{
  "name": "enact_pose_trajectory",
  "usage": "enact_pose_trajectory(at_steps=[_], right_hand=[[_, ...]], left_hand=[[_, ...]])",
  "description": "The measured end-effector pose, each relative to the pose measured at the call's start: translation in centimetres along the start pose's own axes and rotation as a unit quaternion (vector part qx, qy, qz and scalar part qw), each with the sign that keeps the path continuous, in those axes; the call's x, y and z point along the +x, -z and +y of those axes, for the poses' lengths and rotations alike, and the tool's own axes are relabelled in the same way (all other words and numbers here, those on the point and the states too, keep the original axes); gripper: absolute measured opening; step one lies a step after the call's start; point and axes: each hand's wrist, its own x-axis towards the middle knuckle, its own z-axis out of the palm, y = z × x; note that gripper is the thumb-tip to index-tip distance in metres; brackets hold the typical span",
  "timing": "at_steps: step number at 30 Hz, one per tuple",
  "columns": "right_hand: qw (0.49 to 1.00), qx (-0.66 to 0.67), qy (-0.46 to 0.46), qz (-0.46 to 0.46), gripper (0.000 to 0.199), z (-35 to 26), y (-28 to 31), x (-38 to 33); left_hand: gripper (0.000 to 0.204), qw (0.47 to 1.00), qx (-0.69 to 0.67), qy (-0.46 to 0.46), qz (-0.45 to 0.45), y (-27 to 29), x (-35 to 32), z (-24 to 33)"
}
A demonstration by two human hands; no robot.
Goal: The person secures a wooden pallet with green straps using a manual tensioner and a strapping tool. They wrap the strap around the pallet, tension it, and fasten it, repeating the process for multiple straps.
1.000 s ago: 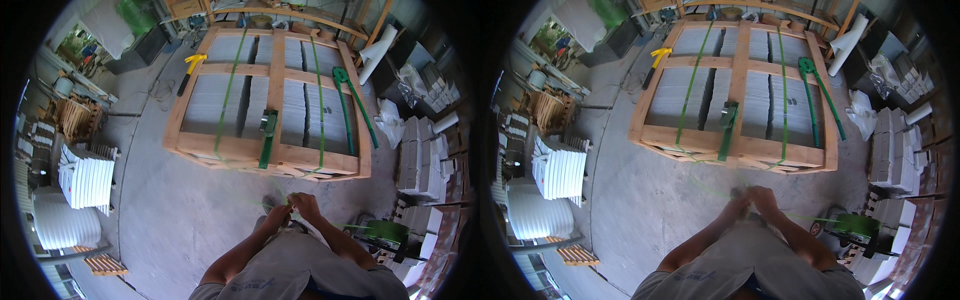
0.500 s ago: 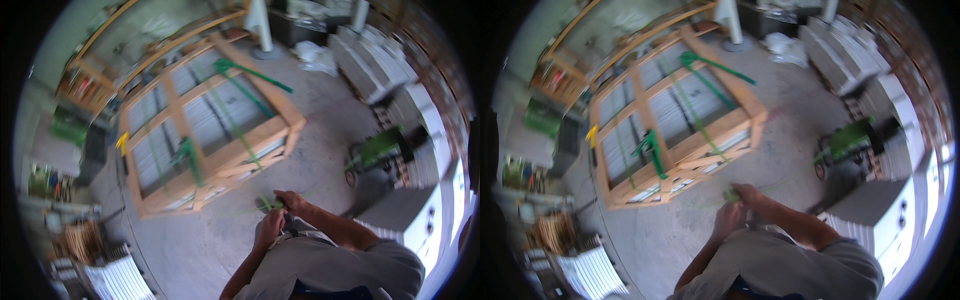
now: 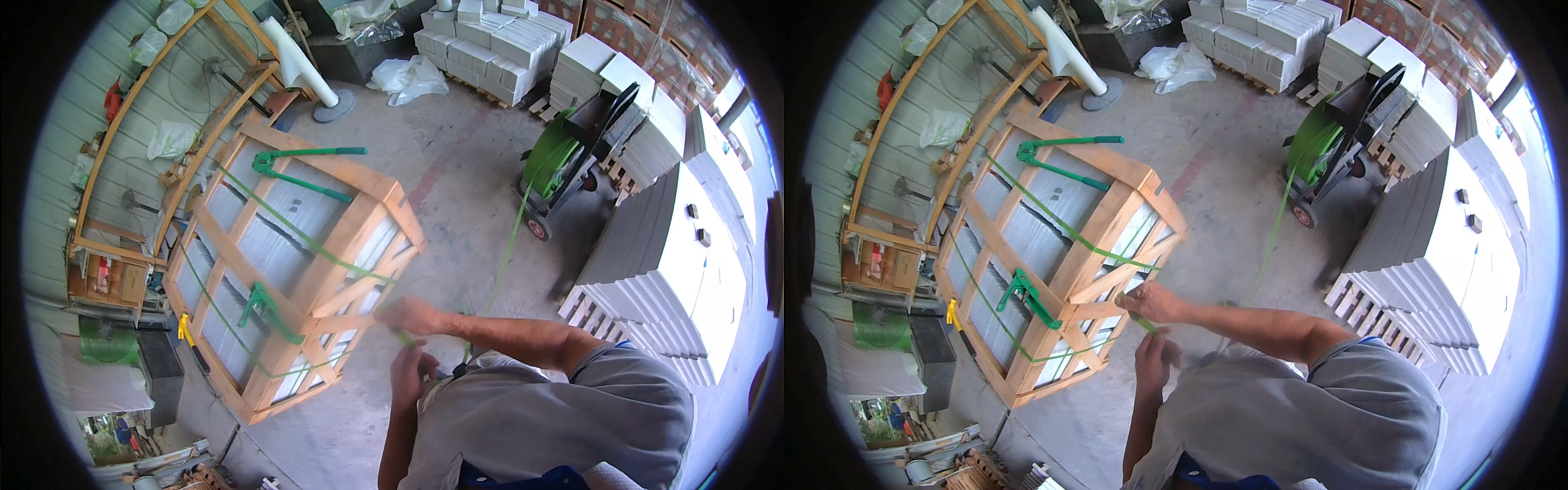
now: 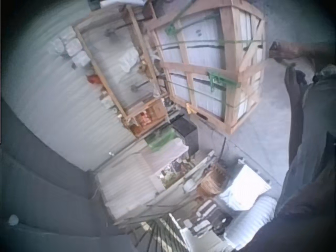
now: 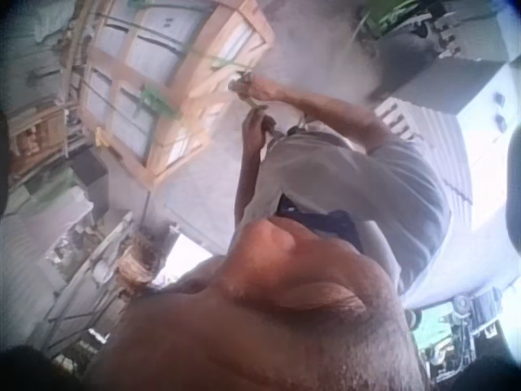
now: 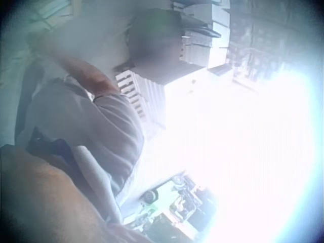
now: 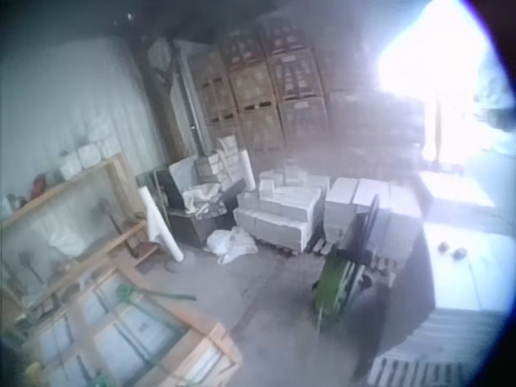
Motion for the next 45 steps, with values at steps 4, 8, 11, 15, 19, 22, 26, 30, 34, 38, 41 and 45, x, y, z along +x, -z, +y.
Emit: enact_pose_trajectory(at_steps=[4, 8, 11, 15, 19, 22, 26, 30, 34, 38, 41, 45], right_hand=[[0.998, 0.021, -0.042, 0.028, 0.055, -3.8, -0.4, 0.3], [0.998, 0.043, -0.034, -0.024, 0.054, -6.9, -3.4, -1.0], [0.986, -0.121, 0.073, -0.088, 0.045, -7.9, -8.7, -2.6], [0.966, -0.182, 0.176, -0.053, 0.033, -7.2, -13.2, -1.3], [0.995, -0.037, -0.089, 0.014, 0.055, -3.0, -13.6, -1.6], [0.992, -0.05, -0.026, -0.114, 0.055, 1.3, -17.1, -7.3], [0.97, -0.053, -0.135, -0.193, 0.043, 4.4, -19.5, -14.3], [0.969, -0.086, -0.117, -0.199, 0.028, 5.0, -19.5, -15.9], [0.931, -0.213, 0.016, -0.297, 0.014, 5.4, -20.5, -15.0], [0.851, -0.377, 0.258, -0.26, 0.02, 6.0, -22.7, -15.7], [0.877, -0.34, 0.1, -0.324, 0.021, 5.3, -23.1, -16.7], [0.946, -0.149, -0.002, -0.289, 0.024, 2.8, -24.7, -16.7]], left_hand=[[0.036, 0.977, 0.146, -0.122, -0.099, 1.5, -2.1, -0.1], [0.041, 0.994, 0.073, -0.036, -0.078, 3.1, -5.6, -0.7], [0.042, 0.999, 0.015, 0.044, -0.023, 6.0, -7.2, -1.2], [0.038, 0.998, -0.05, 0.003, -0.035, 10.3, -9.8, -2.2], [0.032, 0.981, -0.172, -0.087, 0.034, 14.2, -12.0, -1.9], [0.032, 0.958, -0.223, -0.154, 0.093, 16.5, -13.0, -0.8], [0.034, 0.942, -0.217, -0.177, 0.184, 19.0, -13.6, -0.5], [0.031, 0.948, -0.105, -0.228, 0.196, 22.1, -13.6, -2.9], [0.028, 0.731, 0.474, -0.384, 0.305, 26.0, -13.7, -6.5], [0.023, 0.861, 0.203, -0.253, 0.392, 28.7, -15.1, -6.7], [0.027, 0.872, -0.233, -0.185, 0.388, 28.2, -17.6, -5.5], [0.03, 0.908, -0.329, -0.172, 0.195, 21.4, -20.4, -7.8]])
